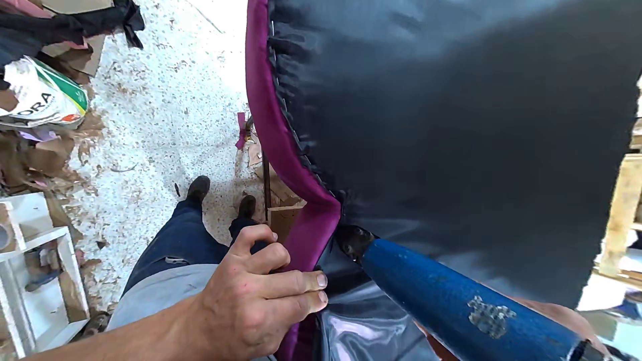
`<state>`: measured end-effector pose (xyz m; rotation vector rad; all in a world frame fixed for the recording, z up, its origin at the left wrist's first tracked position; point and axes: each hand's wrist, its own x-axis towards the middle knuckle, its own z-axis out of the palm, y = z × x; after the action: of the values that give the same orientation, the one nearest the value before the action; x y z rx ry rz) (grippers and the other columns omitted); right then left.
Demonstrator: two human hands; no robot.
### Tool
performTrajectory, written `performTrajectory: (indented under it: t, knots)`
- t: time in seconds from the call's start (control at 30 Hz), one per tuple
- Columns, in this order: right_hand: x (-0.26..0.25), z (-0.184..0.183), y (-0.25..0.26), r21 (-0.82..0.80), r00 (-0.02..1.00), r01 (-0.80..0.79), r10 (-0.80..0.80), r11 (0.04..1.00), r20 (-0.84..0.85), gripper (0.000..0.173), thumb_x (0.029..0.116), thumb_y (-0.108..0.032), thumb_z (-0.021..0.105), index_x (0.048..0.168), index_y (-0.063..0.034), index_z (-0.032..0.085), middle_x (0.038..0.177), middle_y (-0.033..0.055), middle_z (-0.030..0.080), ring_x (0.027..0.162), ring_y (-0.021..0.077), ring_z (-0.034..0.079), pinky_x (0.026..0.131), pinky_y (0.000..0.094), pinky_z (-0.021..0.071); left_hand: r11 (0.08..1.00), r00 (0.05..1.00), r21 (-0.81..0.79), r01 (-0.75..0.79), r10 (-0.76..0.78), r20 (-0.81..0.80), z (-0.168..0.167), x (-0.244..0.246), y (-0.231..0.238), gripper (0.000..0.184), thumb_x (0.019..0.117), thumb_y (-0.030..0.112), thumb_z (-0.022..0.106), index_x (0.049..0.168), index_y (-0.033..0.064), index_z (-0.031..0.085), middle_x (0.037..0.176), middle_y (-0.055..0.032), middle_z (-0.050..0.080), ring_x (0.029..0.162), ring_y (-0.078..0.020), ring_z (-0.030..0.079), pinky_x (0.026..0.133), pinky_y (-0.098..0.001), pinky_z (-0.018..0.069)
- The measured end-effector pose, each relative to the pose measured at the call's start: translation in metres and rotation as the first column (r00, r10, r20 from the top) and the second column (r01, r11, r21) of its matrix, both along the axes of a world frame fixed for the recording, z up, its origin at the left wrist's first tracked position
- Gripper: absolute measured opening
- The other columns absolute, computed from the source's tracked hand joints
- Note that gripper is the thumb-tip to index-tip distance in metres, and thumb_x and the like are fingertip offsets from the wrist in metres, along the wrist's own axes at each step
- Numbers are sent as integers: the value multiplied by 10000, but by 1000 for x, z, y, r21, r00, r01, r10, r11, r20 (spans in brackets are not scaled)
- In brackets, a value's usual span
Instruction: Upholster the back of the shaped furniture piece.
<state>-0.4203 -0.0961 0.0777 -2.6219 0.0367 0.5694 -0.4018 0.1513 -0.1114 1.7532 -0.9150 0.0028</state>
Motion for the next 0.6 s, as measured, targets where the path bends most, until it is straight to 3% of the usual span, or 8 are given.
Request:
performTrajectory:
  t: [0.13, 0.23, 0.37, 0.6]
  knots:
    - [-7, 2, -5, -11, 1000, -28, 28, 1000, 3, 331, 926, -278, 703, 1026, 37, 704, 842, 188, 750, 802, 160, 729, 724, 275, 561, 1000, 1000, 1, 3, -3, 1, 0, 0, 0, 258, 1035, 206, 510, 1085, 277, 753, 1190, 155, 728, 989, -78, 582, 1055, -377, 287]
    - [-10, 8, -12, 5, 998, -49, 49, 999, -40, 322, 913, -242, 717, 1091, 25, 695, 872, 182, 752, 832, 134, 721, 760, 246, 558, 1000, 1000, 0, 0, 0, 10, -1, 1, 0, 251, 1033, 217, 518, 1090, 277, 755, 1192, 155, 728, 992, -75, 583, 1056, -378, 287]
    - [-16, 9, -5, 8, 993, -67, 68, 998, -95, 339, 905, -239, 712, 1126, 18, 707, 904, 196, 760, 826, 191, 735, 742, 302, 571, 1000, 1000, -4, 7, -7, 3, -1, -1, 0, 246, 1030, 211, 525, 1095, 275, 753, 1196, 150, 730, 994, -73, 587, 1055, -382, 290]
    - [-23, 2, 6, 24, 990, -81, 83, 996, -111, 355, 904, -255, 699, 1100, 41, 708, 886, 209, 755, 796, 238, 737, 710, 341, 576, 1000, 1000, 3, 6, -6, 16, -1, 0, 1, 246, 1032, 204, 517, 1065, 267, 752, 1151, 144, 737, 996, -74, 580, 1069, -380, 276]
